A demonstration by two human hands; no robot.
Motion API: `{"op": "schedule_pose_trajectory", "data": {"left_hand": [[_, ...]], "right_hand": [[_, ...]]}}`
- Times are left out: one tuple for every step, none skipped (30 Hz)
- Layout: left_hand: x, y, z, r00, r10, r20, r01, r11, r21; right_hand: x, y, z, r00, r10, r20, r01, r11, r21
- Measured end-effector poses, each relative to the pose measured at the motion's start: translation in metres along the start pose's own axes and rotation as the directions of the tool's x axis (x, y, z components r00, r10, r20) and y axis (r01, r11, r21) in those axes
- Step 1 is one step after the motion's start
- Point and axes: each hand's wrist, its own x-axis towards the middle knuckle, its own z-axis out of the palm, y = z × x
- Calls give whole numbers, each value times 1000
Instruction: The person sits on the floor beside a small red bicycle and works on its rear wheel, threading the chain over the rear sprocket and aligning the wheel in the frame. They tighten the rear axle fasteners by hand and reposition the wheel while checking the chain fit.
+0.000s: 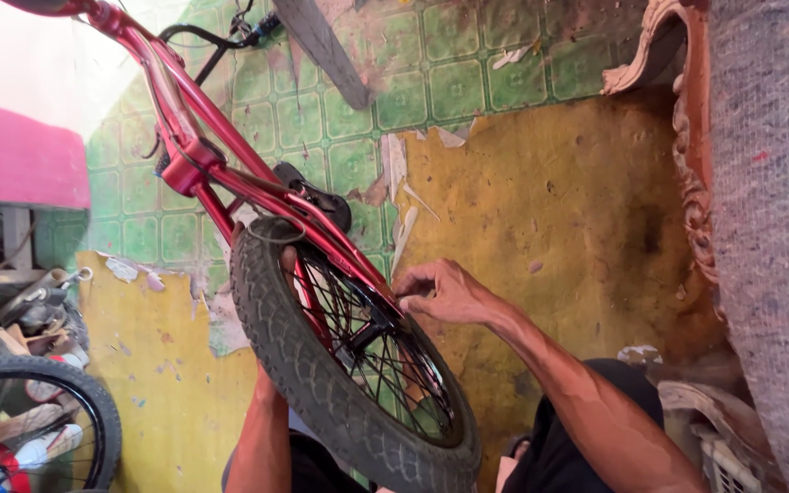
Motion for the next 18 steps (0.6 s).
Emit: {"op": "schedule_pose_trajectory", "data": {"left_hand": [[-1, 0, 0, 1000, -1, 0, 1, 1000, -2], [-1, 0, 0, 1000, 0, 0, 0, 1000, -4], [-1, 0, -1, 1000, 1, 0, -1, 1000, -7], [-1, 0, -1, 1000, 0, 2, 0, 1000, -12], [-1, 0, -2, 1000, 3, 0, -3, 1000, -13], [-1, 0, -3, 1000, 4, 0, -4, 1000, -15], [-1, 0, -3, 1000, 5, 0, -5, 1000, -18], [-1, 1, -4, 1000, 4, -2, -4, 1000, -21], [0, 1, -5, 1000, 6, -4, -6, 1000, -20], [-1, 1, -5, 1000, 6, -4, -6, 1000, -22], [0, 2, -6, 1000, 9, -4, -9, 1000, -24], [0, 2, -6, 1000, 11, -2, -11, 1000, -26], [0, 3, -7, 1000, 12, -1, -12, 1000, -26], [-1, 4, -7, 1000, 12, 1, -12, 1000, -28], [-1, 4, -7, 1000, 15, 2, -15, 999, -30], [-2, 5, -7, 1000, 14, 3, -14, 999, -30], [-2, 6, -6, 1000, 17, 3, -17, 999, -31], [-2, 6, -6, 1000, 17, 7, -17, 999, -36]], "right_hand": [[-2, -2, 1, 1000, -2, -10, 2, 1000, -14], [-3, -4, 1, 1000, -7, -23, 6, 1000, -29], [-4, -6, 2, 999, -13, -35, 11, 999, -44], [-5, -8, 2, 999, -8, -37, 5, 998, -61], [-5, -10, 2, 999, -3, -38, 1, 997, -77], [-7, -12, 2, 999, 1, -38, -4, 996, -95], [-8, -14, 1, 999, 1, -43, -5, 994, -110], [-8, -16, 2, 999, 1, -48, -7, 992, -123], [-9, -17, 2, 999, 0, -53, -7, 990, -138], [-9, -18, 2, 998, 3, -56, -11, 990, -139], [-9, -19, 3, 998, 6, -61, -15, 990, -140], [-8, -19, 3, 998, 11, -65, -20, 990, -139], [-9, -19, 4, 998, 16, -64, -24, 991, -131], [-9, -18, 5, 998, 21, -63, -28, 992, -125], [-9, -18, 5, 998, 26, -63, -34, 992, -119], [-9, -17, 5, 998, 25, -64, -34, 991, -130], [-10, -15, 6, 997, 23, -68, -33, 989, -141], [-10, -14, 6, 997, 19, -74, -30, 988, -154]]}}
